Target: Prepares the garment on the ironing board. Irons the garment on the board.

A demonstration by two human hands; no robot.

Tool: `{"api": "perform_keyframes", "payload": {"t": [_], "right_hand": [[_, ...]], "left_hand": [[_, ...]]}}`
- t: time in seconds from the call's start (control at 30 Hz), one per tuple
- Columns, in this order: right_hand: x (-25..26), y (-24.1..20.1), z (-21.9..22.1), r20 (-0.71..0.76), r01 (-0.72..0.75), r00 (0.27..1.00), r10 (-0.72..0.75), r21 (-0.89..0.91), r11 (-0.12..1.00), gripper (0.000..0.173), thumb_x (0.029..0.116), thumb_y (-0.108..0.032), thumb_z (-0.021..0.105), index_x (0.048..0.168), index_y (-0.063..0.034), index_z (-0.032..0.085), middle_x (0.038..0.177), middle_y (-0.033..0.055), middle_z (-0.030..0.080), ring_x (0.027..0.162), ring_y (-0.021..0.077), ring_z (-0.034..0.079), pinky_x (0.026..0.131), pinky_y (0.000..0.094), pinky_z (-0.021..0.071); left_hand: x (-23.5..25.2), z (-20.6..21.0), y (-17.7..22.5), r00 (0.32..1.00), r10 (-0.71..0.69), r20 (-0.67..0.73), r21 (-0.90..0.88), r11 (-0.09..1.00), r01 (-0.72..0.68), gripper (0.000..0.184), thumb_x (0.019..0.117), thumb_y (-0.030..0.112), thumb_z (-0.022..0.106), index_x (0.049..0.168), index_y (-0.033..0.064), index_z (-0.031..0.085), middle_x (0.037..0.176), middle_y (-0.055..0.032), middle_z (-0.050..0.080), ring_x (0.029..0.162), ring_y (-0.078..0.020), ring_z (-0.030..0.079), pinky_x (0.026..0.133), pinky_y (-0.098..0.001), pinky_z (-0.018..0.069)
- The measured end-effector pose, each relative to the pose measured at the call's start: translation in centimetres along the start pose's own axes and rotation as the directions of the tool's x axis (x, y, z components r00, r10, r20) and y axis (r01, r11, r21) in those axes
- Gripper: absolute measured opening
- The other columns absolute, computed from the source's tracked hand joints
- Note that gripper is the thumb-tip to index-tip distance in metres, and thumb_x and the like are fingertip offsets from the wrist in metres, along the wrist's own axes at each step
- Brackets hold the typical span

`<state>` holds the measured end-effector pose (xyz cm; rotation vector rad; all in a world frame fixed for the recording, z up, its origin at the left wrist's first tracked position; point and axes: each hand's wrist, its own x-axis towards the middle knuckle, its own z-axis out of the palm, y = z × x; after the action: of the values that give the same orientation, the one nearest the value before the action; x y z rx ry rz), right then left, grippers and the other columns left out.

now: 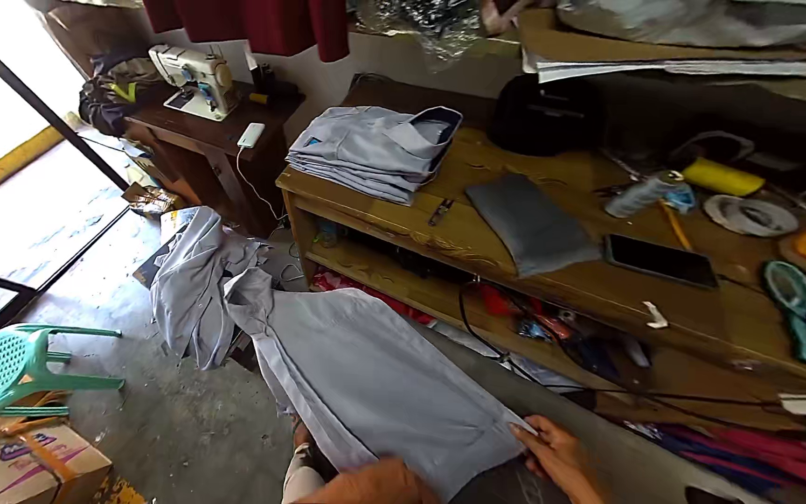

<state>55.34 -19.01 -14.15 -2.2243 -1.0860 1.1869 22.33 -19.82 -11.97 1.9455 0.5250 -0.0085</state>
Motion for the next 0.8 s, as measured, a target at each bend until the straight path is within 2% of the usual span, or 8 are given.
{"api": "perform_keyframes", "payload": {"t": [0.07,0.17,0.33,0.47,0.53,0.63,0.73,0.8], "right_hand": [[-0.5,0.0,0.8,-0.057,0.047,0.997,-0.054,-0.107,0.993,0.030,0.0969,-0.019,0.071,0.114,0.0043,0.066,0.083,0.0199,0.069,0.064,0.0295,0.067,0.063,0.0503,0.0575],[-2.5,-1.7,2.4,-0.208,0.151,0.955,-0.211,-0.272,0.951,0.043,0.0931,-0.021,0.073,0.125,0.0054,0.063,0.103,0.0336,0.068,0.092,0.0512,0.067,0.081,0.0708,0.0495],[-4.8,-5.0,6.9,-0.268,0.508,0.752,-0.602,-0.346,0.789,0.054,0.0946,-0.022,0.064,0.140,0.0054,0.056,0.142,0.0359,0.052,0.132,0.0555,0.050,0.109,0.0672,0.0401],[-5.0,-5.9,13.8,-0.204,0.582,0.706,-0.678,-0.379,0.719,0.066,0.1000,-0.049,0.048,0.147,-0.0040,0.055,0.155,0.0300,0.043,0.147,0.0513,0.036,0.117,0.0697,0.0273],[-3.9,-4.4,15.2,-0.202,0.532,0.696,-0.689,-0.500,0.683,0.073,0.1013,-0.060,0.037,0.152,-0.0086,0.051,0.159,0.0274,0.040,0.149,0.0508,0.032,0.117,0.0721,0.0207],[-2.7,-1.2,13.5,-0.120,0.519,0.673,-0.730,-0.627,0.581,0.077,0.1006,-0.067,0.031,0.153,-0.0137,0.051,0.160,0.0239,0.041,0.149,0.0492,0.033,0.118,0.0707,0.0188],[-2.5,1.3,10.3,-0.009,0.558,0.666,-0.746,-0.658,0.506,0.079,0.0994,-0.071,0.032,0.155,-0.0176,0.048,0.162,0.0213,0.039,0.151,0.0481,0.031,0.119,0.0696,0.0187],[-2.6,1.7,9.5,0.038,0.587,0.661,-0.749,-0.649,0.485,0.080,0.0995,-0.071,0.033,0.156,-0.0149,0.047,0.162,0.0229,0.037,0.151,0.0488,0.029,0.119,0.0696,0.0181]], "left_hand": [[-0.9,-3.3,-1.3,0.902,-0.079,-0.425,0.023,0.995,0.098,0.021,0.1012,0.015,0.061,0.111,0.0032,0.075,0.108,-0.0141,0.075,0.103,-0.0261,0.073,0.097,-0.0469,0.0569],[-4.2,-12.1,-5.9,0.472,-0.078,-0.878,0.172,0.870,0.462,0.027,0.0967,0.020,0.063,0.116,0.0031,0.074,0.124,-0.0164,0.071,0.124,-0.0323,0.063,0.110,-0.0497,0.0477],[-13.7,-24.8,-13.8,-0.162,-0.473,-0.866,-0.426,0.528,0.734,0.099,0.0871,0.049,0.074,0.162,0.0079,0.026,0.161,-0.0323,0.029,0.148,-0.0544,0.029,0.113,-0.0713,0.0317],[-17.7,-26.7,-17.8,-0.131,-0.684,-0.718,-0.659,0.607,0.444,0.044,0.0990,0.017,0.062,0.140,0.0006,0.057,0.132,-0.0250,0.063,0.122,-0.0369,0.062,0.104,-0.0552,0.0482],[-18.6,-25.5,-15.6,-0.103,-0.647,-0.756,-0.655,0.748,0.109,0.028,0.1038,0.013,0.055,0.127,-0.0008,0.063,0.111,-0.0167,0.069,0.094,-0.0226,0.067,0.081,-0.0420,0.0563],[-22.6,-21.8,-11.8,0.106,-0.631,-0.769,-0.638,0.746,-0.191,0.025,0.1042,0.013,0.051,0.123,0.0012,0.062,0.097,-0.0079,0.070,0.079,-0.0146,0.068,0.071,-0.0350,0.0601],[-26.3,-16.8,-14.2,0.065,-0.755,-0.653,-0.734,0.651,0.195,0.024,0.1040,0.012,0.056,0.123,0.0009,0.065,0.096,-0.0129,0.069,0.075,-0.0185,0.065,0.065,-0.0359,0.0550],[-27.3,-14.7,-16.5,0.045,-0.820,-0.571,-0.662,0.492,0.565,0.035,0.1001,0.009,0.060,0.135,0.0030,0.063,0.124,-0.0246,0.067,0.109,-0.0377,0.067,0.094,-0.0563,0.0542]]}}
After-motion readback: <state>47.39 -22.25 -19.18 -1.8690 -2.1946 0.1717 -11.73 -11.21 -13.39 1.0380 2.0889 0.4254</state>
